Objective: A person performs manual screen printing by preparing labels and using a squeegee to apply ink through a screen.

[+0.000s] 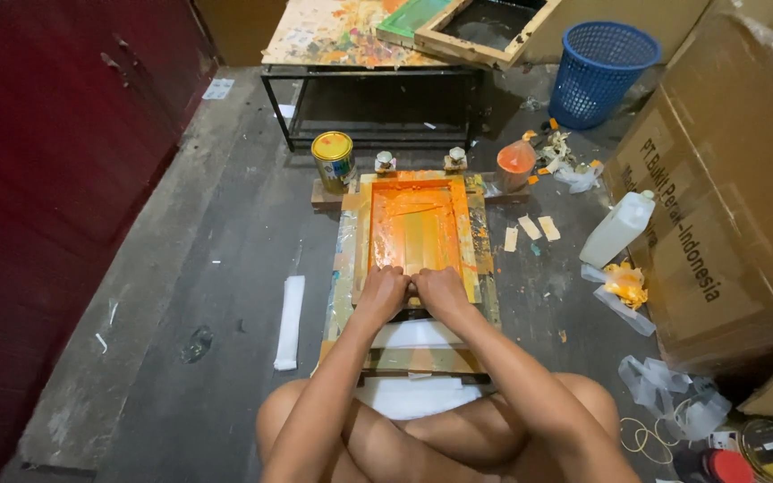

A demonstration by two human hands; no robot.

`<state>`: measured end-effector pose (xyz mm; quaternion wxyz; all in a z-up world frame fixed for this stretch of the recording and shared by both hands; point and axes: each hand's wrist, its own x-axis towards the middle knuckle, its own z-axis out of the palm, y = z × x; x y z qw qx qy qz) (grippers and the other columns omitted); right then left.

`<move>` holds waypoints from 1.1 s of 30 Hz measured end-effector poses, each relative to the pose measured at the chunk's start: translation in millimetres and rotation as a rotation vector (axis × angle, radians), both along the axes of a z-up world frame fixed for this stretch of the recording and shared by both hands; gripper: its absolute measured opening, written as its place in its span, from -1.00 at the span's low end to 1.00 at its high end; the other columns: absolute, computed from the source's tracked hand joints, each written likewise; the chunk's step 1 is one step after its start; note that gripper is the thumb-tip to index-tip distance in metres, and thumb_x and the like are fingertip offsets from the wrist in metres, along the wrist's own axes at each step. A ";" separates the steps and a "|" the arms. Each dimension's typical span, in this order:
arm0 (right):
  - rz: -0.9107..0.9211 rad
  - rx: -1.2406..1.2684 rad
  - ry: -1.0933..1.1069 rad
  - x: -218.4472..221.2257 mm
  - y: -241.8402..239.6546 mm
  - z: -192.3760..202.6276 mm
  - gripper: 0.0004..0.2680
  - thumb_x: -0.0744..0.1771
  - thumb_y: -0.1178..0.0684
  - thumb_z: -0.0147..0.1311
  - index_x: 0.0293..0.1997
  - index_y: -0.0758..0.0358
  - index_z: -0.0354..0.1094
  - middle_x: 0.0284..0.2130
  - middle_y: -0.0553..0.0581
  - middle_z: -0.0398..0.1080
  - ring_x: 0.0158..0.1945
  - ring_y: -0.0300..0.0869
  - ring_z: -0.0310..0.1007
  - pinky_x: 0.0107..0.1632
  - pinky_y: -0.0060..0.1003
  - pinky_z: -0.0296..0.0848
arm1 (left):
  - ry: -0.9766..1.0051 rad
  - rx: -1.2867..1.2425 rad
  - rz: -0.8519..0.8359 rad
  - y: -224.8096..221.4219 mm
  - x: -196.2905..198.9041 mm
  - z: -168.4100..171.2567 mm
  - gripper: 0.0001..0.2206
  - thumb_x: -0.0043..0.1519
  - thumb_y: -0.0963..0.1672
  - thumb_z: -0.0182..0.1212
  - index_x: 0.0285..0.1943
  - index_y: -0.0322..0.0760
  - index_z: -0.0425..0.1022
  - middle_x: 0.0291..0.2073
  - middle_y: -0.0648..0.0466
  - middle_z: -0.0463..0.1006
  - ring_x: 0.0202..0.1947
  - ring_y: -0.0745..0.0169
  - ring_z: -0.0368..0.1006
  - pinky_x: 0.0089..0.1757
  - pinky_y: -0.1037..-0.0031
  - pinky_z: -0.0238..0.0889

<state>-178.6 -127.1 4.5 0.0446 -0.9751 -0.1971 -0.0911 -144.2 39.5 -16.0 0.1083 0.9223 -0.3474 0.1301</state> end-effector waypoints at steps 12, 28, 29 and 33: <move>-0.043 0.171 0.436 48.5 -13.4 70.1 -0.82 0.20 0.32 0.13 -0.19 0.47 0.54 -0.33 0.46 0.52 -0.15 0.39 0.57 -0.16 0.28 0.53 | 0.195 -0.067 -0.027 0.4 42.8 32.1 -0.91 0.09 -0.13 0.33 -0.28 -0.20 0.66 -0.42 0.03 0.62 -0.28 -0.16 0.60 -0.21 0.12 0.37; -0.152 0.103 0.038 137.4 -18.2 29.4 -0.68 0.36 0.29 -0.04 0.20 -0.04 0.32 0.23 0.05 0.39 0.35 -0.12 0.30 0.08 -0.15 0.19 | -0.191 -0.139 0.221 -46.9 122.1 40.8 -0.86 0.14 -0.20 0.30 -0.22 -0.02 0.53 -0.28 0.25 0.61 -0.06 0.27 0.51 -0.03 0.36 0.15; -0.144 0.108 -0.010 138.7 -18.3 25.6 -0.74 0.37 0.24 -0.06 0.11 -0.07 0.33 0.11 -0.03 0.41 0.27 -0.18 0.33 0.04 -0.18 0.18 | -0.205 -0.124 0.210 -46.9 128.0 34.1 -0.86 0.14 -0.21 0.28 -0.24 -0.01 0.52 -0.31 0.27 0.59 -0.08 0.28 0.50 -0.03 0.36 0.13; -0.134 0.096 -0.080 141.0 -18.5 14.3 -0.84 0.39 0.16 -0.11 -0.06 -0.13 0.31 -0.11 -0.15 0.41 0.13 -0.30 0.37 0.01 -0.25 0.16 | -0.223 -0.101 0.201 -43.2 134.6 20.1 -0.88 0.15 -0.18 0.24 -0.28 0.02 0.45 -0.39 0.32 0.52 -0.13 0.37 0.49 -0.02 0.38 0.11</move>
